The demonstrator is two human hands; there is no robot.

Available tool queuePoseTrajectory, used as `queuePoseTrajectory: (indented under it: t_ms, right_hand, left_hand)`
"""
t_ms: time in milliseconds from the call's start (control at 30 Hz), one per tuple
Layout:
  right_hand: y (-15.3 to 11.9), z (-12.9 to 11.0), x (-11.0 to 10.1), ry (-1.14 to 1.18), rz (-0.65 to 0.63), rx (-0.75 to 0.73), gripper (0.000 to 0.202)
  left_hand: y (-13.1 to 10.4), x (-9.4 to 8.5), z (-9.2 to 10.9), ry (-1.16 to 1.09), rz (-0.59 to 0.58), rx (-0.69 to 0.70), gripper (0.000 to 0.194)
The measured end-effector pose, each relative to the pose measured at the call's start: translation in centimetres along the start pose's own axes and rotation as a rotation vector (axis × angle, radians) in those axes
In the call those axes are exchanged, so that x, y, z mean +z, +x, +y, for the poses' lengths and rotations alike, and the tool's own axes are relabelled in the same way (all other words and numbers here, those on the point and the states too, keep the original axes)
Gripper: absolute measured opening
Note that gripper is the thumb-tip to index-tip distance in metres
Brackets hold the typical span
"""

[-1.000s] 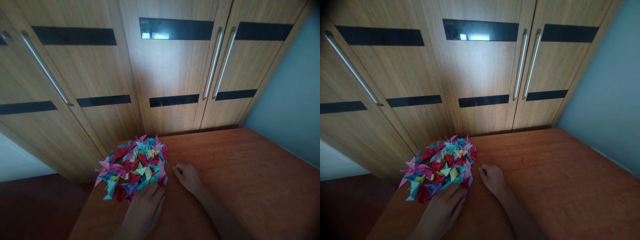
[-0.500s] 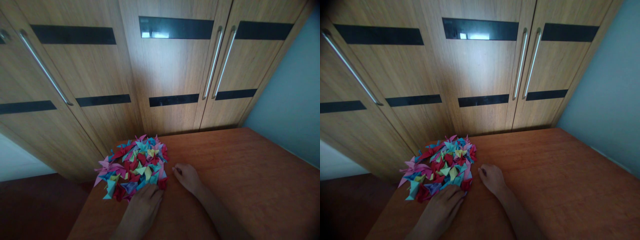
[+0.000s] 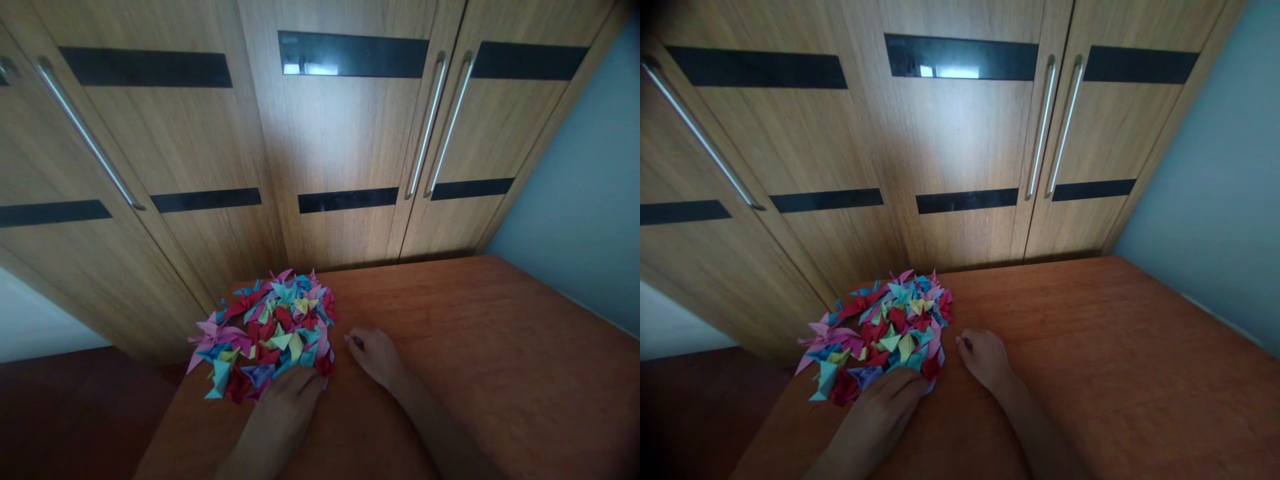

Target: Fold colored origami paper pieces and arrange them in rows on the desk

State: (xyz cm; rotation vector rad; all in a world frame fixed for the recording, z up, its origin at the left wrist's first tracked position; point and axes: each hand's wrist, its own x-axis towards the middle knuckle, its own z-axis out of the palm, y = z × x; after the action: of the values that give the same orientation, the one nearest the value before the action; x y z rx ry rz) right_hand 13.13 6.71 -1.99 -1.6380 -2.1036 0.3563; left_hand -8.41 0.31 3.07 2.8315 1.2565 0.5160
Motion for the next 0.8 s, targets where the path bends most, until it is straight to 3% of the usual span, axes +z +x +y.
queuePoseTrajectory:
  t_ms: [133, 267, 333, 400, 533, 667, 800]
  right_hand:
    - [0.0, -0.1, 0.0, 0.007, 0.010, 0.010, 0.031]
    - [0.0, -0.1, 0.1, 0.022, 0.031, 0.002, 0.031]
    - [0.2, 0.0, 0.2, 0.027, 0.038, 0.004, 0.032]
    - [0.4, 0.2, 0.3, 0.035, 0.040, 0.017, 0.033]
    - [0.7, 0.4, 0.3, 0.063, 0.038, 0.039, 0.034]
    - [0.8, 0.5, 0.4, 0.077, 0.051, 0.045, 0.034]
    - [0.9, 0.5, 0.3, 0.096, 0.058, 0.050, 0.033]
  left_hand:
    - [2.6, -1.1, -0.7, -0.072, 0.132, 0.023, 0.019]
    - [8.6, -1.5, -2.1, -0.122, 0.228, -0.058, 0.013]
    - [12.2, -1.1, -2.8, -0.078, 0.171, -0.128, 0.014]
    - [15.6, -0.2, -3.3, 0.012, 0.036, -0.188, 0.019]
    - [20.6, 2.5, -4.3, 0.049, -0.052, -0.249, 0.022]
    - [23.2, 5.0, -5.0, 0.065, -0.118, -0.317, 0.022]
    - [24.5, 6.5, -5.3, 0.069, -0.148, -0.352, 0.024]
